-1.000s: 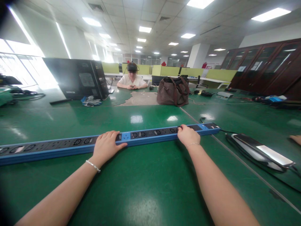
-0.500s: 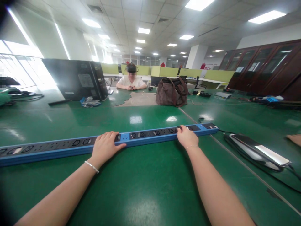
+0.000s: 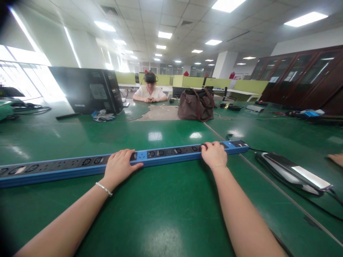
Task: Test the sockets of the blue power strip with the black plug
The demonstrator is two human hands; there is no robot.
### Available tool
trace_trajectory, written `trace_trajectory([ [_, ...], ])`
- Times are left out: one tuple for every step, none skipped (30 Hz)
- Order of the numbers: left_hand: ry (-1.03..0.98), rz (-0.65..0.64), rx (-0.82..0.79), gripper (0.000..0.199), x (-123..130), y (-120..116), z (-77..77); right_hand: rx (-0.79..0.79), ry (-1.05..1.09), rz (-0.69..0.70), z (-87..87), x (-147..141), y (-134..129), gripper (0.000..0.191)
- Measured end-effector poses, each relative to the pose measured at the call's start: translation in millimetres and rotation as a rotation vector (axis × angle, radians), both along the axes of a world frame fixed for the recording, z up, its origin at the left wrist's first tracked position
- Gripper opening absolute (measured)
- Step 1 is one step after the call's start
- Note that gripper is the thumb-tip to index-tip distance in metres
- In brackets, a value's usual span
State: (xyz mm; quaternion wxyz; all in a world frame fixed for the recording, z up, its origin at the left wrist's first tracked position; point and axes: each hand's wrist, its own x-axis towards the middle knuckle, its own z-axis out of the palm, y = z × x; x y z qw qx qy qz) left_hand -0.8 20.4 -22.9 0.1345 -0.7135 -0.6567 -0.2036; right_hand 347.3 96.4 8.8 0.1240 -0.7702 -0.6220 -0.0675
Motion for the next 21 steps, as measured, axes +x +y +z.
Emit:
trace_trajectory([
  [0.0,0.002,-0.001,0.057,0,0,0.0,0.006,0.001,0.008,-1.0,-1,-1,0.047],
  [0.001,0.003,-0.002,0.057,0,0,0.0,-0.013,0.011,0.006,-1.3,-1,-1,0.048],
  [0.002,0.005,-0.001,0.057,0,0,-0.1,-0.048,0.027,-0.008,-0.7,-1,-1,0.051],
  [0.003,0.004,0.0,0.057,0,0,-0.2,-0.086,0.038,-0.025,0.5,-1,0,0.054],
  [0.004,0.002,0.001,0.057,0,0,-0.3,-0.115,0.038,-0.043,2.1,-1,0,0.057],
  [0.005,-0.001,0.003,0.057,0,0,-0.3,-0.136,0.028,-0.054,3.9,0,0,0.059],
  [0.007,-0.005,0.006,0.058,0,0,-0.3,-0.154,0.015,-0.056,5.6,0,1,0.06],
  [0.008,-0.009,0.008,0.058,0,0,-0.3,-0.171,0.003,-0.048,7.1,1,1,0.059],
  [0.008,-0.01,0.008,0.058,0,0,-0.2,-0.188,-0.006,-0.036,8.3,2,2,0.058],
  [0.006,-0.009,0.007,0.058,0,0,-0.1,-0.2,-0.013,-0.026,9.0,3,2,0.058],
  [0.005,-0.006,0.004,0.058,0,0,0.1,-0.207,-0.017,-0.02,9.4,4,3,0.058],
  [0.004,-0.002,0.001,0.058,0,0,0.2,-0.208,-0.02,-0.015,9.4,5,4,0.058],
  [0.004,0.001,-0.002,0.058,0,0,0.2,-0.207,-0.023,-0.012,9.3,5,4,0.058],
  [0.005,0.004,-0.005,0.058,0,0,0.3,-0.204,-0.027,-0.011,9.0,6,5,0.057],
  [0.005,0.005,-0.006,0.058,0,0,0.3,-0.2,-0.033,-0.009,8.7,6,6,0.056],
  [0.005,0.005,-0.008,0.057,0,0,0.2,-0.196,-0.038,-0.008,8.5,6,6,0.056],
  [0.004,0.006,-0.009,0.057,0,1,0.1,-0.193,-0.044,-0.008,8.2,6,6,0.055],
  [0.004,0.006,-0.009,0.057,0,1,-0.1,-0.19,-0.049,-0.008,8.0,5,6,0.055],
  [0.004,0.006,-0.008,0.057,0,1,-0.3,-0.189,-0.052,-0.007,7.7,5,6,0.055],
  [0.005,0.005,-0.006,0.057,0,1,-0.5,-0.188,-0.054,-0.007,7.3,4,6,0.055],
  [0.005,0.004,-0.005,0.057,0,1,-0.8,-0.188,-0.053,-0.007,6.9,4,6,0.054],
])
